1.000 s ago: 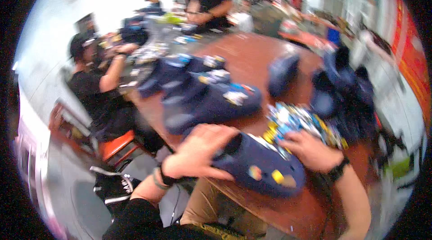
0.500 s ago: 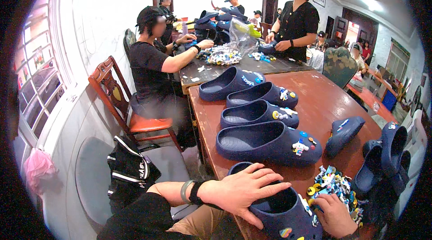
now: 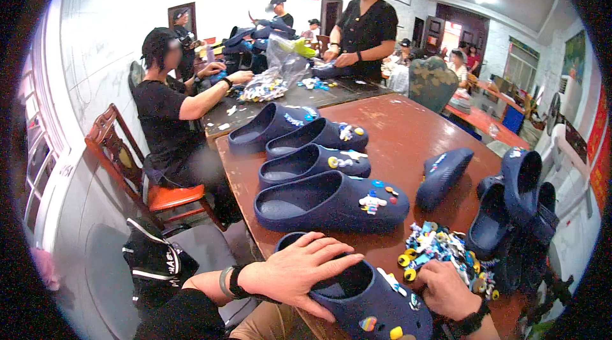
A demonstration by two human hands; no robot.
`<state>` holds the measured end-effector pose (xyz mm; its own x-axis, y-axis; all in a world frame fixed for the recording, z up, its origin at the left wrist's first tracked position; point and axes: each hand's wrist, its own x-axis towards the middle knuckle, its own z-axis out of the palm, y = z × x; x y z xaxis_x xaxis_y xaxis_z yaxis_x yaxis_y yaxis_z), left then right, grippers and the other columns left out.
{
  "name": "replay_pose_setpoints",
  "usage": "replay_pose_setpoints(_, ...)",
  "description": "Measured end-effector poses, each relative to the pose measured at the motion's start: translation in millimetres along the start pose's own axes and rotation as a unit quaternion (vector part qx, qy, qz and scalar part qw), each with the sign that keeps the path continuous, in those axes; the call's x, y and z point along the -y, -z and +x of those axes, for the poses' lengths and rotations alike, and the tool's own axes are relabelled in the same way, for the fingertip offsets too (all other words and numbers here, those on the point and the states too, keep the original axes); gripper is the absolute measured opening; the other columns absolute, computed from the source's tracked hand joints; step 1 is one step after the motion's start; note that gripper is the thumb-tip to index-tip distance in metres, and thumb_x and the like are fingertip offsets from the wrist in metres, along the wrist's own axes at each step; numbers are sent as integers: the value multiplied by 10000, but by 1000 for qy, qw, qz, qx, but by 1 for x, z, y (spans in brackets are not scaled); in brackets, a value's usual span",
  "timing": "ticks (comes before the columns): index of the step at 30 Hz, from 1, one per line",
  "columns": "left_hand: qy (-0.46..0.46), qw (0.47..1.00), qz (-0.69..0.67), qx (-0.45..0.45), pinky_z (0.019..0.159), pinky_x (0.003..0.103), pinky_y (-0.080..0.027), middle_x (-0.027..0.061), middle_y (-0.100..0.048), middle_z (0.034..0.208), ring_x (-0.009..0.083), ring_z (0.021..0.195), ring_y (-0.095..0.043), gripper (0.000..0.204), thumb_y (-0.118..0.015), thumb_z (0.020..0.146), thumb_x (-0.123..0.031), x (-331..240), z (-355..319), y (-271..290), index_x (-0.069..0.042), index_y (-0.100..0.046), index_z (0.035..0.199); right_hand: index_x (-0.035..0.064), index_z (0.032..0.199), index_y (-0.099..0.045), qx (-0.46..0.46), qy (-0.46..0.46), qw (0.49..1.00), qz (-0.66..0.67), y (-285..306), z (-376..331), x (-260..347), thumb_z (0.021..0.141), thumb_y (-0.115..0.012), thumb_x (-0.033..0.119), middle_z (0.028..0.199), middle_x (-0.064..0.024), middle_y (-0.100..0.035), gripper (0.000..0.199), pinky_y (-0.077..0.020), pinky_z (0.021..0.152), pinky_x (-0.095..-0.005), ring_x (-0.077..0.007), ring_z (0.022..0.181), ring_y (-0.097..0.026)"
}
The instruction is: The person is seen attaching decorative charms into the holes of a blue foam clog-style shoe.
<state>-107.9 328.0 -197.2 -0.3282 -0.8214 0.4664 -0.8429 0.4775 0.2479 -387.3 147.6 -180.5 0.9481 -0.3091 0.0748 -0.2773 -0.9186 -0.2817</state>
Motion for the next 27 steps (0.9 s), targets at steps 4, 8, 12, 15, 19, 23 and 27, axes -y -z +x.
replay_pose_setpoints(4,-18,1000,6,-11,1020,447,-352,177,-496,1325,318,1209,-493,1050,-707,681,-678,2,3,0,-39,-376,1444,71,962,-665,-81,-18,996,-17,-12,-12,-9,720,-643,-37,1004,-117,-652,266,-467,858,-409,-324,961,-612)
replay_pose_setpoints(8,-31,999,22,-29,1016,438,-358,172,-509,1310,316,1197,-503,1038,-714,685,-665,1,7,-2,-34,-382,1438,30,1002,-651,-209,-38,973,-91,-6,-29,1,807,-685,35,1006,-141,-675,198,-515,822,-407,-346,952,-636)
replay_pose_setpoints(12,-29,999,23,-33,1019,437,-354,172,-512,1305,320,1199,-499,1027,-719,688,-657,6,5,-6,-33,-387,1433,21,1014,-663,-229,-126,964,-55,4,-46,13,826,-670,17,923,-160,-692,189,-541,751,-370,-319,833,-675)
replay_pose_setpoints(15,-25,999,24,-22,1026,443,-349,173,-510,1310,327,1208,-493,1029,-718,690,-659,-2,2,-4,-33,-382,1434,-12,969,-674,-294,-161,939,79,5,-69,32,826,-617,-64,820,-82,-673,163,-525,662,-269,-150,710,-665)
replay_pose_setpoints(19,-27,999,22,-22,1031,460,-336,182,-510,1291,347,1194,-490,1005,-678,731,-676,-6,-6,-1,-42,-365,1446,10,961,-702,-305,-200,915,171,-9,-102,58,765,-698,-32,919,-99,-697,200,-517,750,-290,-200,855,-668)
replay_pose_setpoints(23,-31,999,13,-3,1036,464,-347,173,-514,1312,342,1219,-491,1029,-739,682,-640,-1,2,-2,-21,-386,1423,18,940,-715,-297,-219,923,110,-9,-121,77,758,-703,-8,877,-80,-671,184,-512,717,-292,-182,800,-638)
replay_pose_setpoints(27,-41,999,20,-18,1036,459,-355,181,-532,1328,367,1215,-502,951,-800,630,-524,3,13,2,-30,-458,1367,-11,1003,-702,-321,-279,891,163,-2,-118,60,897,-601,75,925,-82,-712,170,-528,744,-286,-142,822,-655)
